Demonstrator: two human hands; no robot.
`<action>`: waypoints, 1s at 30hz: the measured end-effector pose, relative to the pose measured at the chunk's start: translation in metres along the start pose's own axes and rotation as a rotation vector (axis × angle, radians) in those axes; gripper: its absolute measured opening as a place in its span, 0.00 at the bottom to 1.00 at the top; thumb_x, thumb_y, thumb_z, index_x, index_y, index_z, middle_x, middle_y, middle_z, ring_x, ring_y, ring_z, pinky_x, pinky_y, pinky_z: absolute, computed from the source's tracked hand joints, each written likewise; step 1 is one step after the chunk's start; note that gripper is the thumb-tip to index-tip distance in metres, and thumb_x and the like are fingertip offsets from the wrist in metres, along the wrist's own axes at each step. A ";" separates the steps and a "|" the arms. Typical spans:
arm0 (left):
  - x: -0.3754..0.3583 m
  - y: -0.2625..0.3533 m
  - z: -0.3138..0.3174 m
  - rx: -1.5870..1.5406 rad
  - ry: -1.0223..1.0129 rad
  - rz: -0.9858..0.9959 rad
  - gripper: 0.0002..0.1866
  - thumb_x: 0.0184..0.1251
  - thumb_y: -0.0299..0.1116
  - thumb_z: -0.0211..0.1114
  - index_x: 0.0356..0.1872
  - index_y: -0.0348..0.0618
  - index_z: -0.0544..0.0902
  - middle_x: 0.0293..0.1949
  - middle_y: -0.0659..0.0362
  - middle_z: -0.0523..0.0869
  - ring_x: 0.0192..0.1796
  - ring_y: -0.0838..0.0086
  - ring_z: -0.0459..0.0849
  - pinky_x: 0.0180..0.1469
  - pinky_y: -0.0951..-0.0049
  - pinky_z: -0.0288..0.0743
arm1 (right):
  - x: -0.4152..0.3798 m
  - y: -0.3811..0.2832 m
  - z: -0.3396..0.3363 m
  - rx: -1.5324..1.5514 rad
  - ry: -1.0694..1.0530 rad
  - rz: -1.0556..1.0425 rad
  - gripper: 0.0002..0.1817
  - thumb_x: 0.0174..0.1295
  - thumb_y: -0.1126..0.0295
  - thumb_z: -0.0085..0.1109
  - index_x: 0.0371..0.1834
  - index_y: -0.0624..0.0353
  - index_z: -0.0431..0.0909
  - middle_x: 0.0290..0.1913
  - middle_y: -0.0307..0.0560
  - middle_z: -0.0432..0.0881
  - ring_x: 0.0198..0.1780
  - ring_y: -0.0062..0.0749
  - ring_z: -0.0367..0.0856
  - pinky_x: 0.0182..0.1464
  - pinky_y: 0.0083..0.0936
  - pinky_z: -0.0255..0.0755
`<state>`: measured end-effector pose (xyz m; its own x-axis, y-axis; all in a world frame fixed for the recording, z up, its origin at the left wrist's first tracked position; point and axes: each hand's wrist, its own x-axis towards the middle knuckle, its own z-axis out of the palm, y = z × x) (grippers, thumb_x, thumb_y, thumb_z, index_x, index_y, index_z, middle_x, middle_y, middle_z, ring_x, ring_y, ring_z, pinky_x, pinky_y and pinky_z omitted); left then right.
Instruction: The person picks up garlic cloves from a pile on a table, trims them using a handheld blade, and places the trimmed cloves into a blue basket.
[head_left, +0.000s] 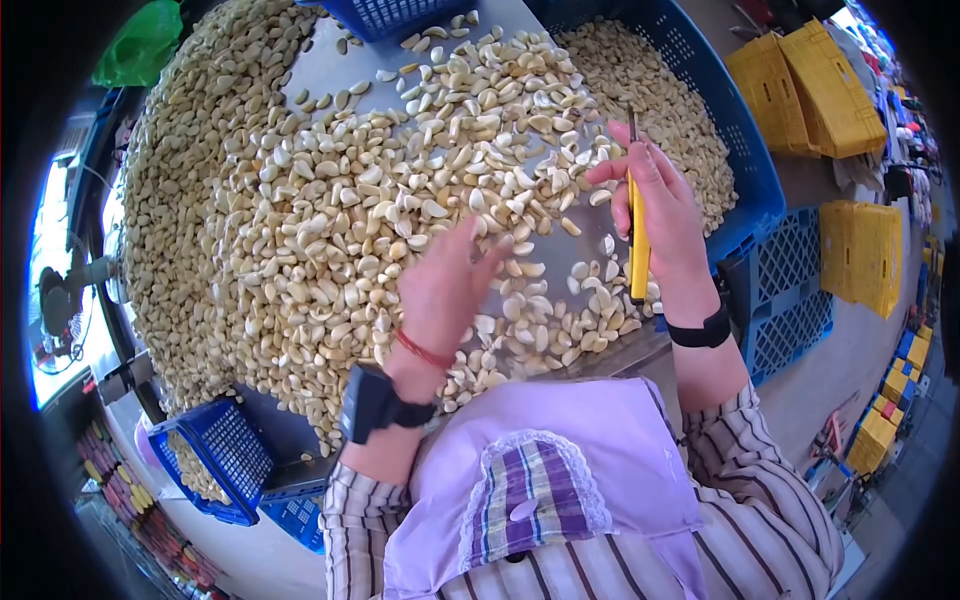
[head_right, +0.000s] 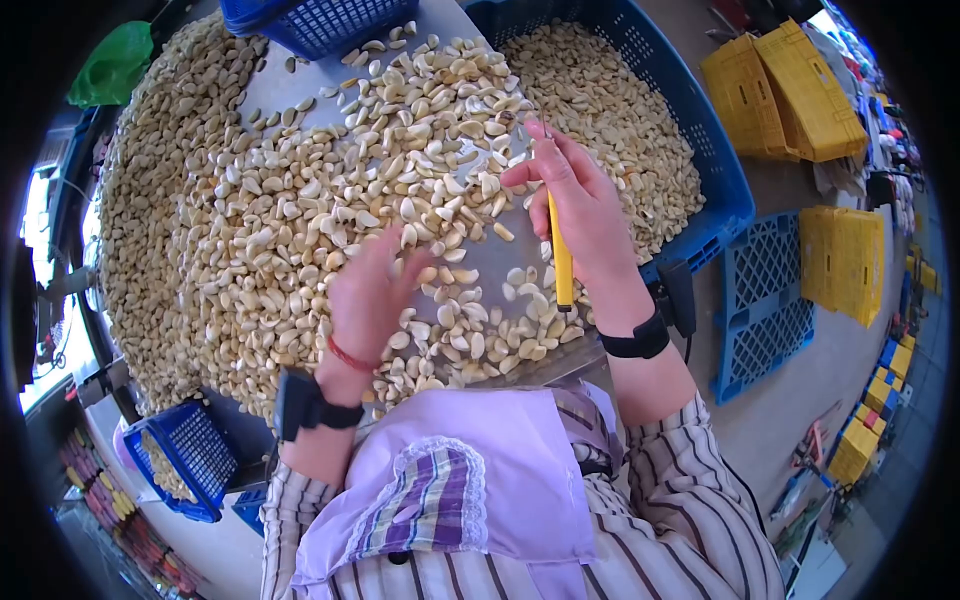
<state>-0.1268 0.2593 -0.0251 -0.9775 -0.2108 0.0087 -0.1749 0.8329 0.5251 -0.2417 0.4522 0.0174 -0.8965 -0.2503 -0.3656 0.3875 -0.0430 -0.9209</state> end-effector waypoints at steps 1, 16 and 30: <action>0.010 -0.009 0.000 0.036 -0.006 0.028 0.17 0.59 0.43 0.68 0.44 0.45 0.82 0.30 0.54 0.83 0.30 0.60 0.82 0.30 0.65 0.76 | 0.000 0.002 0.001 -0.002 -0.002 0.001 0.25 0.71 0.53 0.48 0.66 0.55 0.68 0.34 0.44 0.82 0.18 0.13 0.67 0.22 0.10 0.62; -0.023 -0.006 -0.027 -1.495 -0.173 -0.600 0.10 0.59 0.23 0.67 0.39 0.40 0.77 0.29 0.63 0.83 0.19 0.88 0.70 0.19 0.88 0.60 | -0.047 0.038 0.030 -0.297 -0.564 -0.058 0.32 0.68 0.60 0.54 0.72 0.57 0.56 0.36 0.41 0.82 0.28 0.15 0.75 0.32 0.15 0.70; -0.019 0.004 -0.065 -1.960 -0.132 -0.177 0.05 0.63 0.29 0.65 0.35 0.42 0.77 0.30 0.60 0.81 0.26 0.81 0.75 0.28 0.84 0.71 | -0.030 0.029 0.043 -0.276 -0.474 0.225 0.29 0.69 0.60 0.49 0.71 0.57 0.59 0.29 0.38 0.79 0.33 0.14 0.77 0.38 0.17 0.71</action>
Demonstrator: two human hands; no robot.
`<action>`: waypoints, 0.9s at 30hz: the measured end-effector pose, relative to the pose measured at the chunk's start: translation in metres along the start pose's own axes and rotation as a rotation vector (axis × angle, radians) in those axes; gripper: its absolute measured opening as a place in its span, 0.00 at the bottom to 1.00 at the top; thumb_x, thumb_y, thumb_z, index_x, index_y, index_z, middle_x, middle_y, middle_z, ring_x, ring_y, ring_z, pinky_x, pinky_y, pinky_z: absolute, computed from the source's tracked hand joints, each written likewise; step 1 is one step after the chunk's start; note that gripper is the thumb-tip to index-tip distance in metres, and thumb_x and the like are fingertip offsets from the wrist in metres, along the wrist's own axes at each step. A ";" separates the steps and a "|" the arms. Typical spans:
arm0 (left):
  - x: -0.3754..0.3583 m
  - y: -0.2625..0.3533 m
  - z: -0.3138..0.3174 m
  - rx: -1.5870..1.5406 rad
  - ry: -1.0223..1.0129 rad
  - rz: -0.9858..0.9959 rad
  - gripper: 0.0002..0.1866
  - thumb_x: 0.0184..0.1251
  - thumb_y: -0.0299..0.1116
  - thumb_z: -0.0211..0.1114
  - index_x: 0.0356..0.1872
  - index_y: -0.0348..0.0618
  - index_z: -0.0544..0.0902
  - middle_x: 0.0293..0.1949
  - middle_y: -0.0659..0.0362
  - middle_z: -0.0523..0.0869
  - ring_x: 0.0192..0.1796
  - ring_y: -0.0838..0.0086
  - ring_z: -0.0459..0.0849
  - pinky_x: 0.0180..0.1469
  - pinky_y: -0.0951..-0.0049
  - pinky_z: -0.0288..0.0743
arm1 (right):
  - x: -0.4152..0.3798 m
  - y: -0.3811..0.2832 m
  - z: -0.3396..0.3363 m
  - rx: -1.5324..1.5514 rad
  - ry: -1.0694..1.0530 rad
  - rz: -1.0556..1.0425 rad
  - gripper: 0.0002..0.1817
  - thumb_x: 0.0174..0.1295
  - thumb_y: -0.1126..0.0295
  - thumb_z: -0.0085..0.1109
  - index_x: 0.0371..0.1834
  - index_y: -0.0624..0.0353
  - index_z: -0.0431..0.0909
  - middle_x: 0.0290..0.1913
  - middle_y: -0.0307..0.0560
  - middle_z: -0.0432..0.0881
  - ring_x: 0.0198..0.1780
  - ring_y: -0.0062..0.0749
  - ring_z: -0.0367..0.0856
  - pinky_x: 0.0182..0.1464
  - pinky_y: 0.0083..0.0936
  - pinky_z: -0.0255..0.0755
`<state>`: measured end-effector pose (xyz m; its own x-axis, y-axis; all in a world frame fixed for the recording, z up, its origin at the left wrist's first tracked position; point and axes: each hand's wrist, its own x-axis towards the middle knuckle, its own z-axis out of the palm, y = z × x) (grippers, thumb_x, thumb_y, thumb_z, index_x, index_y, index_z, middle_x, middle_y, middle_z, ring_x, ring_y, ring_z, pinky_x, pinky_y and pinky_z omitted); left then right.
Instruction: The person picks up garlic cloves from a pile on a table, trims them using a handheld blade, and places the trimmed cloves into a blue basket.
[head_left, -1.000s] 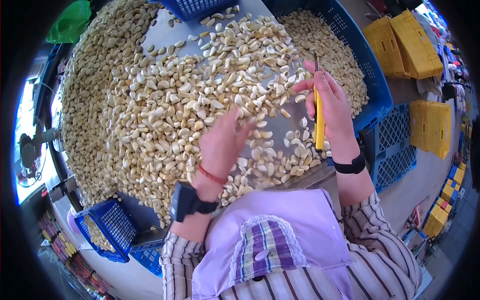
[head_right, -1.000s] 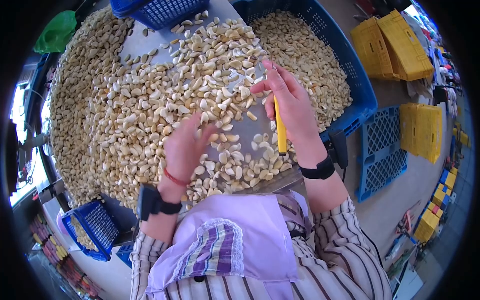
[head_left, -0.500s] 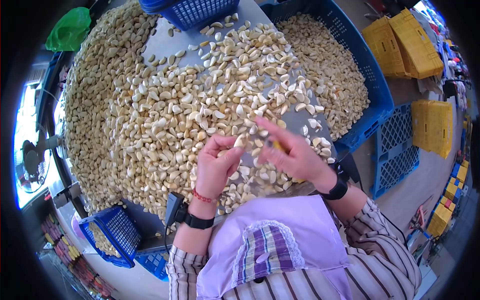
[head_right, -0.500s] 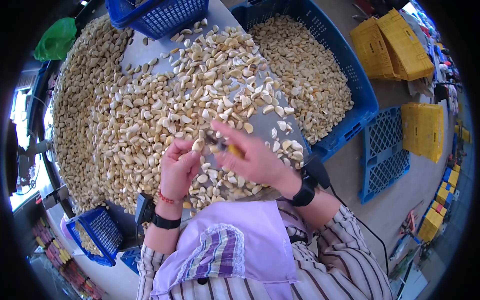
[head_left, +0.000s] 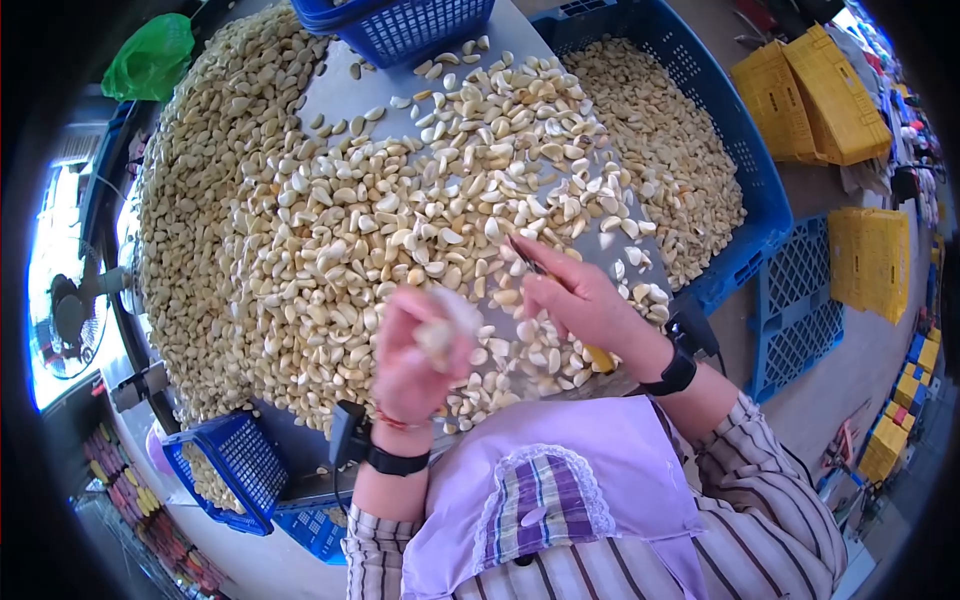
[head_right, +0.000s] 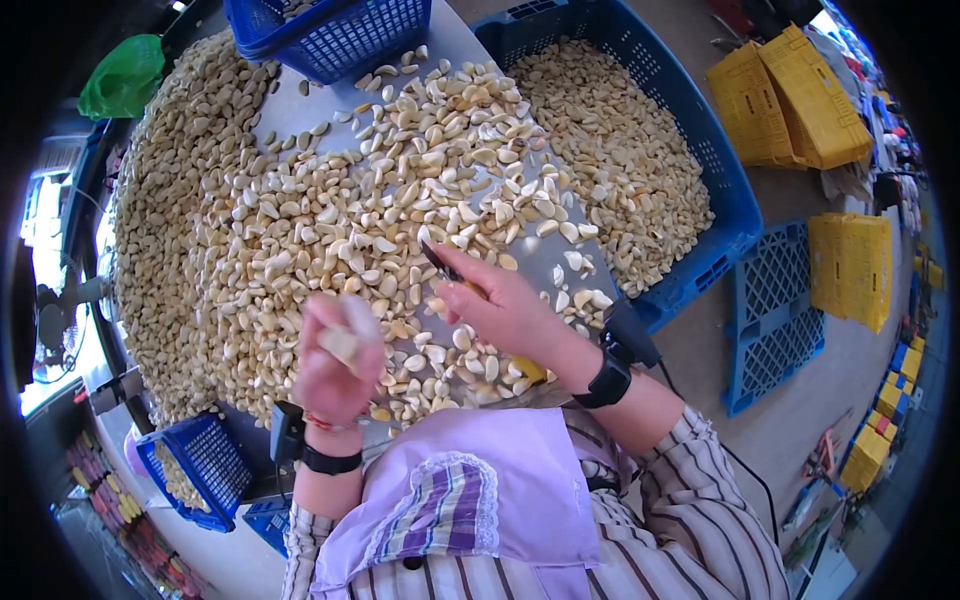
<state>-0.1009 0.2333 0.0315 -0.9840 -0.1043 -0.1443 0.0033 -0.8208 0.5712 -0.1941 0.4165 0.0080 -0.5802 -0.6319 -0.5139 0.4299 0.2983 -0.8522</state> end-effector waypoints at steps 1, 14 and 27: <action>0.002 0.007 -0.012 -0.094 0.064 0.071 0.07 0.64 0.32 0.64 0.35 0.43 0.75 0.29 0.61 0.78 0.24 0.81 0.72 0.26 0.84 0.70 | 0.005 0.004 0.000 -0.125 0.037 -0.151 0.31 0.68 0.57 0.50 0.71 0.58 0.58 0.35 0.45 0.82 0.34 0.21 0.81 0.38 0.21 0.74; 0.053 -0.004 -0.094 2.330 0.217 0.623 0.12 0.58 0.27 0.61 0.45 0.46 0.81 0.31 0.61 0.78 0.31 0.71 0.80 0.27 0.72 0.76 | 0.067 0.019 -0.072 -1.838 0.215 -0.631 0.20 0.59 0.69 0.53 0.57 0.51 0.68 0.68 0.47 0.66 0.26 0.31 0.82 0.20 0.22 0.73; 0.055 0.010 -0.065 1.915 0.255 0.426 0.13 0.61 0.31 0.63 0.48 0.47 0.82 0.34 0.55 0.84 0.32 0.62 0.82 0.36 0.67 0.77 | 0.026 -0.016 -0.136 -1.074 0.804 -0.426 0.27 0.66 0.57 0.54 0.66 0.55 0.66 0.51 0.54 0.81 0.43 0.36 0.84 0.42 0.27 0.76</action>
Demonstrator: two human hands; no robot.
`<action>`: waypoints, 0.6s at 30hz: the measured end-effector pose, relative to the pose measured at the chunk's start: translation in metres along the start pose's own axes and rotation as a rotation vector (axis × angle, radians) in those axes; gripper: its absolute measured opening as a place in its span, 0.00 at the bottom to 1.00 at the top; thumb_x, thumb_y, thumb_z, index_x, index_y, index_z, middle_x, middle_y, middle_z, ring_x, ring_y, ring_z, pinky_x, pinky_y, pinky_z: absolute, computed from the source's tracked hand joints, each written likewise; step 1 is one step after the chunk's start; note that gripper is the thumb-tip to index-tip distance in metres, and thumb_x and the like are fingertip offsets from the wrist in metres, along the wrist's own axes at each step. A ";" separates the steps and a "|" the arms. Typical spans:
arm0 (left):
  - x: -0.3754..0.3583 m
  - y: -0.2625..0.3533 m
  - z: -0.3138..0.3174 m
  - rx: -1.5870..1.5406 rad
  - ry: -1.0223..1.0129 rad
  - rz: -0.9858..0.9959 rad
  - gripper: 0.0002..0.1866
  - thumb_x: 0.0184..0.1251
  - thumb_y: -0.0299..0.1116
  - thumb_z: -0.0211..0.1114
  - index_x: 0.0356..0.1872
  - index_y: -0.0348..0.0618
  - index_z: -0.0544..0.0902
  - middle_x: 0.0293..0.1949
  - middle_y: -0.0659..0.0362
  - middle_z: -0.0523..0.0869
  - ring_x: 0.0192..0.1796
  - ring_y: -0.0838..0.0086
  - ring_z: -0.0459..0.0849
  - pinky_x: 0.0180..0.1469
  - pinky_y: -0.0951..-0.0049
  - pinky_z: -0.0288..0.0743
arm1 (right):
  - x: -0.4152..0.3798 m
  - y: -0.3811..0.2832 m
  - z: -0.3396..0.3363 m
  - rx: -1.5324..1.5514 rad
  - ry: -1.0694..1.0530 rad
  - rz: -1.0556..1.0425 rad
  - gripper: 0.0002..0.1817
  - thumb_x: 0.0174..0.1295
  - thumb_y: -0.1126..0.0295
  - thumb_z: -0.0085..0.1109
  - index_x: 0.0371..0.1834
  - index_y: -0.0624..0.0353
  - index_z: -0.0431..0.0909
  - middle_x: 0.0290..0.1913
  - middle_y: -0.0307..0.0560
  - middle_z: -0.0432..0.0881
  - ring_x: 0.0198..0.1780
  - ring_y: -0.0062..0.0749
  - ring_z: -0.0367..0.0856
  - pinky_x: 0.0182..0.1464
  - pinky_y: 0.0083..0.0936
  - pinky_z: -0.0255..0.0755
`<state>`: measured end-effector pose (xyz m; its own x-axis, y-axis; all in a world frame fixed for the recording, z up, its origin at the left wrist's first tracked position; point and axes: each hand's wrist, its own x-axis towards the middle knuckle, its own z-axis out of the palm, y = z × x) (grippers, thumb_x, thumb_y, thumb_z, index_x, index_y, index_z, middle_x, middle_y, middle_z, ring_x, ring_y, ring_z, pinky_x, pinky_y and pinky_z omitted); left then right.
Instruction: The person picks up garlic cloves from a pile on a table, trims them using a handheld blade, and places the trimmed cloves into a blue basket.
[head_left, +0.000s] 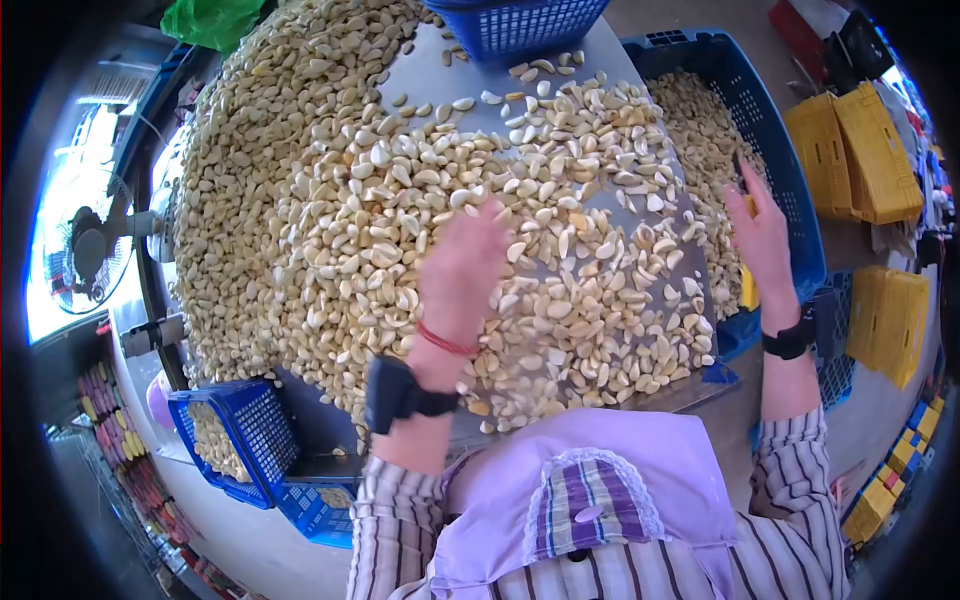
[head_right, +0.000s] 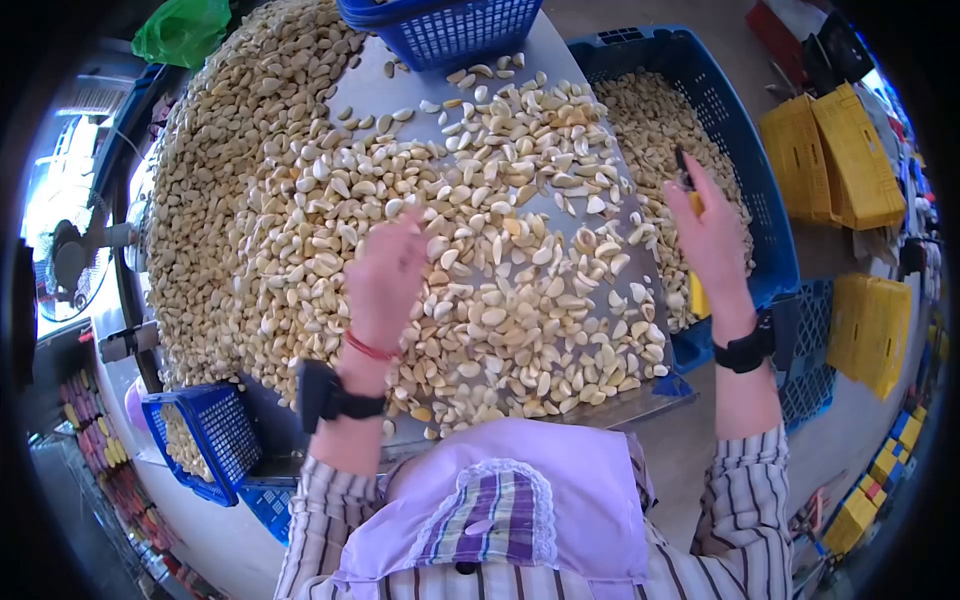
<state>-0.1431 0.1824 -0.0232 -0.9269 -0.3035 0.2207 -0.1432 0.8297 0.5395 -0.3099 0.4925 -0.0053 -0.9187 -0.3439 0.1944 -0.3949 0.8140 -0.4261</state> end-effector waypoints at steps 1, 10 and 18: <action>0.014 -0.006 -0.012 0.062 -0.004 -0.113 0.13 0.62 0.31 0.63 0.48 0.46 0.82 0.35 0.55 0.84 0.33 0.62 0.82 0.37 0.66 0.77 | -0.004 -0.022 -0.004 0.212 -0.124 0.219 0.27 0.66 0.57 0.55 0.66 0.56 0.67 0.43 0.48 0.81 0.35 0.28 0.81 0.36 0.22 0.74; 0.019 -0.051 -0.014 -0.475 -0.229 -0.427 0.11 0.64 0.32 0.61 0.45 0.41 0.79 0.30 0.60 0.81 0.24 0.77 0.76 0.25 0.79 0.68 | -0.046 -0.112 0.030 0.893 -0.422 0.286 0.28 0.67 0.58 0.55 0.66 0.59 0.66 0.30 0.35 0.77 0.24 0.13 0.71 0.27 0.15 0.68; -0.024 0.004 -0.030 -1.566 -0.396 -0.719 0.08 0.69 0.30 0.52 0.45 0.39 0.74 0.22 0.65 0.72 0.17 0.86 0.63 0.16 0.87 0.52 | -0.048 -0.156 0.019 0.830 -0.852 0.000 0.35 0.63 0.57 0.57 0.72 0.57 0.58 0.43 0.54 0.82 0.32 0.29 0.80 0.37 0.22 0.72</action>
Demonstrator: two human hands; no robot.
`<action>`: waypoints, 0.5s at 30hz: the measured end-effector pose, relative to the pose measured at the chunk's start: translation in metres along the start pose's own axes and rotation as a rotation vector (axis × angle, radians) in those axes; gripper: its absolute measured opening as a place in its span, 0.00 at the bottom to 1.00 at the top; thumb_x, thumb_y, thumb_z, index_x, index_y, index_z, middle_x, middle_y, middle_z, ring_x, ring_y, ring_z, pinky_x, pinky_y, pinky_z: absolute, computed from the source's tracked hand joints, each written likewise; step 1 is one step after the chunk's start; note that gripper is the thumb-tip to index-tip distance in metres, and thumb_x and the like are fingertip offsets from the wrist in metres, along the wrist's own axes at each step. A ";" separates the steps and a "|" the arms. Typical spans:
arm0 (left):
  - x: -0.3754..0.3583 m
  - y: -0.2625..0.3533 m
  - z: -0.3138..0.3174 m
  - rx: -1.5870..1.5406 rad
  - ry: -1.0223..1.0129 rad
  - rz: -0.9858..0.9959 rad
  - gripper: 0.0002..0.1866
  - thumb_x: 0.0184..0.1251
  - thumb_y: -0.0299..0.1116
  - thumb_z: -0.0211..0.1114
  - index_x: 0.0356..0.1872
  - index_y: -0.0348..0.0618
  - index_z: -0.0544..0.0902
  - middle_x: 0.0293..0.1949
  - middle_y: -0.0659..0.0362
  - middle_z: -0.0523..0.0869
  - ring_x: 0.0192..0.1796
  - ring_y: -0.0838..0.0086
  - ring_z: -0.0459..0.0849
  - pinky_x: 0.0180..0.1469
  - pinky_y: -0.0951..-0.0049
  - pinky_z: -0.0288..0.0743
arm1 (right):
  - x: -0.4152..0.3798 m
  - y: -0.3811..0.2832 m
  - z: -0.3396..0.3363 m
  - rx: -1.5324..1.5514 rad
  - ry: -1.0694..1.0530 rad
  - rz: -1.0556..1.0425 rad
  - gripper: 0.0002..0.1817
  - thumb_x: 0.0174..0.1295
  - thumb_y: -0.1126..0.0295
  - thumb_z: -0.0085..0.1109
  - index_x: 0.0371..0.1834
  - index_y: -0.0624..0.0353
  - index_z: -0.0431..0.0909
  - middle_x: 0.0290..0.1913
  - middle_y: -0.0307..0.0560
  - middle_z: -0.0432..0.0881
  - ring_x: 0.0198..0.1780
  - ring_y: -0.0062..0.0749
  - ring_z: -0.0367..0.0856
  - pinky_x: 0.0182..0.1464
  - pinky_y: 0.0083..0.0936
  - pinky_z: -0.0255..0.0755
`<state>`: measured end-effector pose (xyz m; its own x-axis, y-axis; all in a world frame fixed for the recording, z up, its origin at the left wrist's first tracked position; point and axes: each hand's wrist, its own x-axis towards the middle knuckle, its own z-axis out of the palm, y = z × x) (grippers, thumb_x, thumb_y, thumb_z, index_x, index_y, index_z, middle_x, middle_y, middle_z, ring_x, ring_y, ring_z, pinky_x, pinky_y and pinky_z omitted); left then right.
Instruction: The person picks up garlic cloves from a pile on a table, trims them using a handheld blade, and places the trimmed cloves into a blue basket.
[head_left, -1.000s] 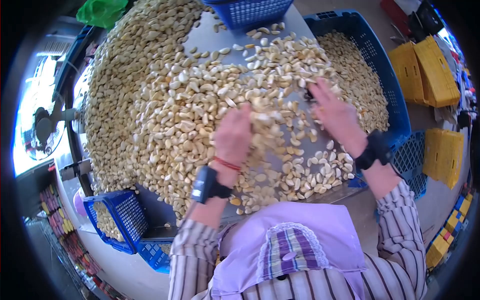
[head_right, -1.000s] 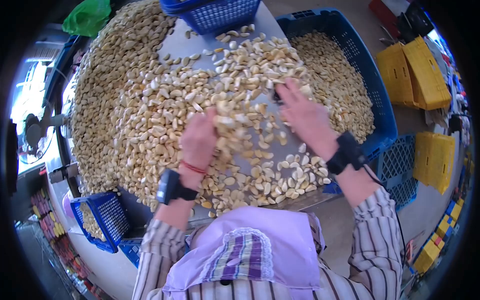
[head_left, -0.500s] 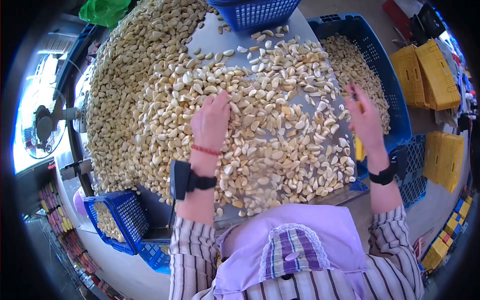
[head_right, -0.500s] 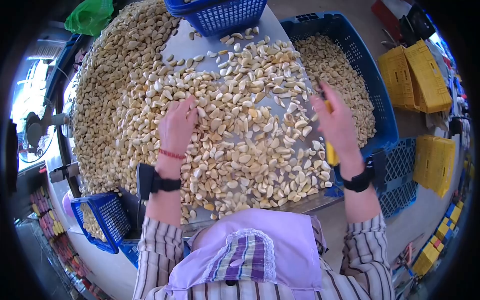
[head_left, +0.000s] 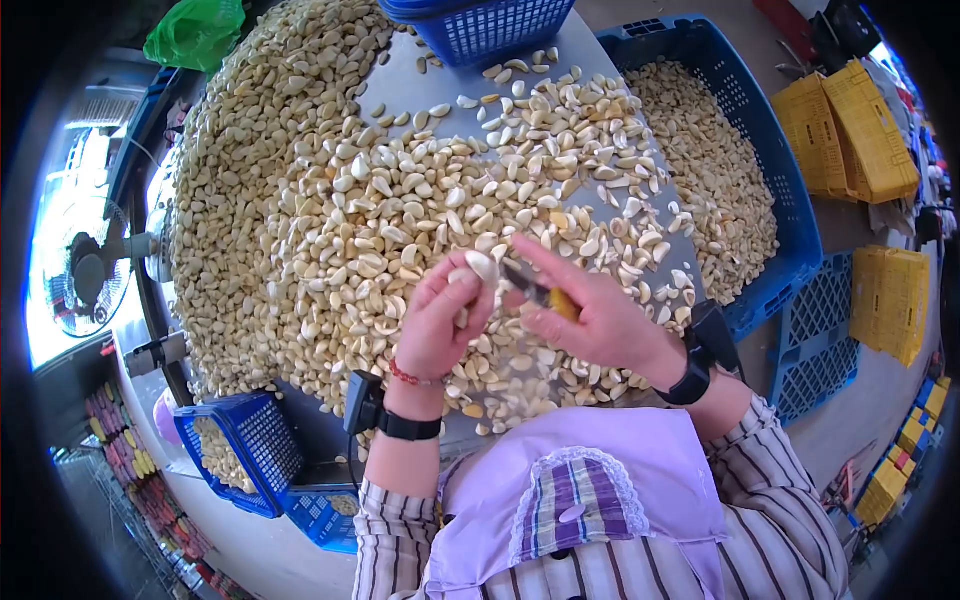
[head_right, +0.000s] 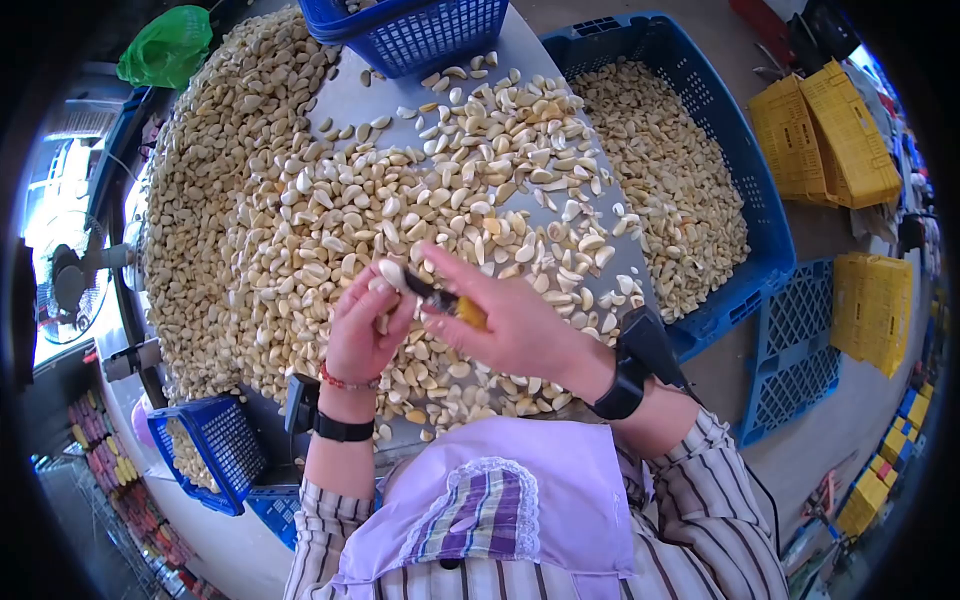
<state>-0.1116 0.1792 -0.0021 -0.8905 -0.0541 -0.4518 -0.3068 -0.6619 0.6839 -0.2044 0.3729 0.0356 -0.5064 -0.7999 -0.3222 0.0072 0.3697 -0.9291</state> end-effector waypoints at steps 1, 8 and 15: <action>-0.003 -0.003 0.002 0.000 -0.043 -0.016 0.08 0.69 0.30 0.53 0.44 0.39 0.74 0.21 0.66 0.72 0.16 0.86 0.62 0.16 0.87 0.52 | 0.001 -0.001 0.001 -0.002 0.000 0.000 0.35 0.63 0.57 0.57 0.72 0.57 0.58 0.43 0.54 0.82 0.32 0.29 0.80 0.37 0.22 0.72; -0.018 -0.015 0.016 -0.031 0.008 -0.114 0.11 0.68 0.29 0.57 0.49 0.42 0.74 0.24 0.67 0.76 0.18 0.88 0.66 0.18 0.88 0.56 | 0.006 0.018 0.009 -0.092 -0.053 -0.258 0.32 0.64 0.59 0.56 0.70 0.55 0.61 0.59 0.54 0.75 0.48 0.43 0.83 0.45 0.29 0.75; 0.009 -0.026 0.005 -0.487 -0.195 0.222 0.17 0.69 0.43 0.55 0.46 0.39 0.76 0.42 0.52 0.78 0.21 0.76 0.73 0.16 0.84 0.64 | -0.001 0.010 0.003 0.244 0.070 -0.049 0.34 0.66 0.57 0.56 0.72 0.55 0.56 0.32 0.42 0.79 0.29 0.19 0.77 0.30 0.17 0.71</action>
<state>-0.1138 0.1999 -0.0209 -0.9756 -0.1229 -0.1820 0.0439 -0.9212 0.3865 -0.2017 0.3758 0.0264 -0.5694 -0.7763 -0.2705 0.1847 0.1998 -0.9623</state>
